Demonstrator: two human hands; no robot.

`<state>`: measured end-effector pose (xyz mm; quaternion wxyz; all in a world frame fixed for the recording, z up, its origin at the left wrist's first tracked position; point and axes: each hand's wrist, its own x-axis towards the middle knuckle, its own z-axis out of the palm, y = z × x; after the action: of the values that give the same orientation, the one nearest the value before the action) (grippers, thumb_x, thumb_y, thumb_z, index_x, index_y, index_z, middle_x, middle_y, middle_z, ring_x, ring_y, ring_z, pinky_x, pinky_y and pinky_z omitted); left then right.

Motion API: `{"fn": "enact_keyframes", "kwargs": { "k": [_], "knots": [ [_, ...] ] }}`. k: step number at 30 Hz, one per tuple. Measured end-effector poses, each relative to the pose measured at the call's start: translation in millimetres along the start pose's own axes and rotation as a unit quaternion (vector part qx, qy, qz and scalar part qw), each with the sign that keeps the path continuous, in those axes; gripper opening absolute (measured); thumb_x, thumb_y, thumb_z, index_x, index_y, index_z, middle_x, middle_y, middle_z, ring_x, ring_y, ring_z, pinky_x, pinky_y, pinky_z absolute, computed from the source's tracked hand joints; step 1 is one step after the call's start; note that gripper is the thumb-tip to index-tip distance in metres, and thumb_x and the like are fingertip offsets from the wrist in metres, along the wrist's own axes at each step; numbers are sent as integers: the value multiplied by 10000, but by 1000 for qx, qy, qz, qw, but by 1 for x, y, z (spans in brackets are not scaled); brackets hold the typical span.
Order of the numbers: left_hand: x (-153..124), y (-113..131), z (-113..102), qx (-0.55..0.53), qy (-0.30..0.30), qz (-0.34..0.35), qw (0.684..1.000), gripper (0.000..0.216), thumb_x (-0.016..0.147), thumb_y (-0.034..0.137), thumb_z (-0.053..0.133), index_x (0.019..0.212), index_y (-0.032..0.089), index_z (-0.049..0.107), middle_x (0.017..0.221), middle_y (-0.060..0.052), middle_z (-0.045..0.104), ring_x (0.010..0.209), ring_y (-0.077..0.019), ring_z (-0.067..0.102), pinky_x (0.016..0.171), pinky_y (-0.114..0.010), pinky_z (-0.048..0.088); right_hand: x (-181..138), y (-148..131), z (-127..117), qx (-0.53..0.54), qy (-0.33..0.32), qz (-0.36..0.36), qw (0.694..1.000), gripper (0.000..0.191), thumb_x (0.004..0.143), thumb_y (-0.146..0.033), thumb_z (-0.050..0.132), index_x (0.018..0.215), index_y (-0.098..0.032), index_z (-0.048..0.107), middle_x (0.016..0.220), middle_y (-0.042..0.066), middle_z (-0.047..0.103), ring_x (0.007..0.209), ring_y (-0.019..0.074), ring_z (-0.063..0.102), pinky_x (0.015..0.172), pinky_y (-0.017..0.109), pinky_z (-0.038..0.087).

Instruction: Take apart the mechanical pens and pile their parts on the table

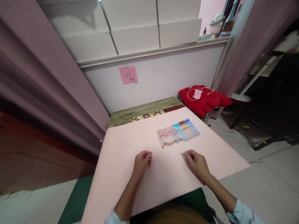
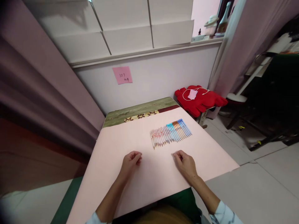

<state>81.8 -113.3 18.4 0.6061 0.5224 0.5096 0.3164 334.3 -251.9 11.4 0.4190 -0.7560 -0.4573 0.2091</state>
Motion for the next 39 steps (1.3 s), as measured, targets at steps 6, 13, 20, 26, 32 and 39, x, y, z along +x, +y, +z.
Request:
{"fn": "enact_keyframes", "kwargs": {
  "k": [6, 13, 20, 26, 32, 39],
  "knots": [
    [-45, -2, -28, -40, 61, -16, 997, 312, 682, 427, 739, 731, 140, 625, 610, 1, 605, 501, -89, 513, 479, -206, 397, -4, -30, 23, 34, -84, -39, 995, 332, 887, -468, 509, 715, -200, 600, 601, -10, 562, 585, 156, 514, 589, 257, 367],
    [-54, 50, -15, -17, 86, 104, 991, 279, 751, 410, 685, 760, 137, 630, 627, 2, 587, 503, -83, 481, 479, -205, 385, 16, -113, 46, 37, -127, -153, 979, 272, 888, -395, 528, 718, -197, 607, 571, -31, 532, 564, 130, 497, 564, 235, 338],
    [-65, 125, -9, 161, 125, 294, 934, 538, 840, 303, 598, 1356, 201, 479, 725, 7, 641, 566, -115, 548, 598, -233, 445, 32, -201, 25, -62, -2, -306, 950, 547, 896, -295, 536, 1421, -190, 419, 755, -18, 661, 621, 142, 572, 591, 244, 384],
    [-64, 159, -7, 473, 246, 298, 792, 943, 810, 133, 608, 1552, 218, 33, 855, -52, 699, 681, -197, 631, 645, -285, 450, 47, -221, 24, -260, 188, -361, 876, 932, 848, -127, 510, 1556, -185, -92, 865, 38, 673, 677, 184, 568, 574, 272, 398],
    [-47, 170, -6, 551, 289, 280, 731, 961, 856, 135, 547, 1537, 193, -129, 1019, -122, 703, 705, -211, 632, 626, -315, 474, 67, -227, 27, -313, 207, -348, 859, 965, 844, -65, 438, 1511, -184, -248, 787, 25, 652, 618, 161, 544, 561, 259, 404],
    [-48, 175, 0, 565, 279, 258, 733, 920, 867, 128, 527, 1545, 226, -86, 1002, -107, 702, 697, -197, 623, 653, -315, 484, 69, -224, 27, -316, 185, -333, 869, 950, 830, -58, 443, 1535, -178, -181, 847, 49, 675, 634, 169, 547, 579, 274, 421]
  ]
}}
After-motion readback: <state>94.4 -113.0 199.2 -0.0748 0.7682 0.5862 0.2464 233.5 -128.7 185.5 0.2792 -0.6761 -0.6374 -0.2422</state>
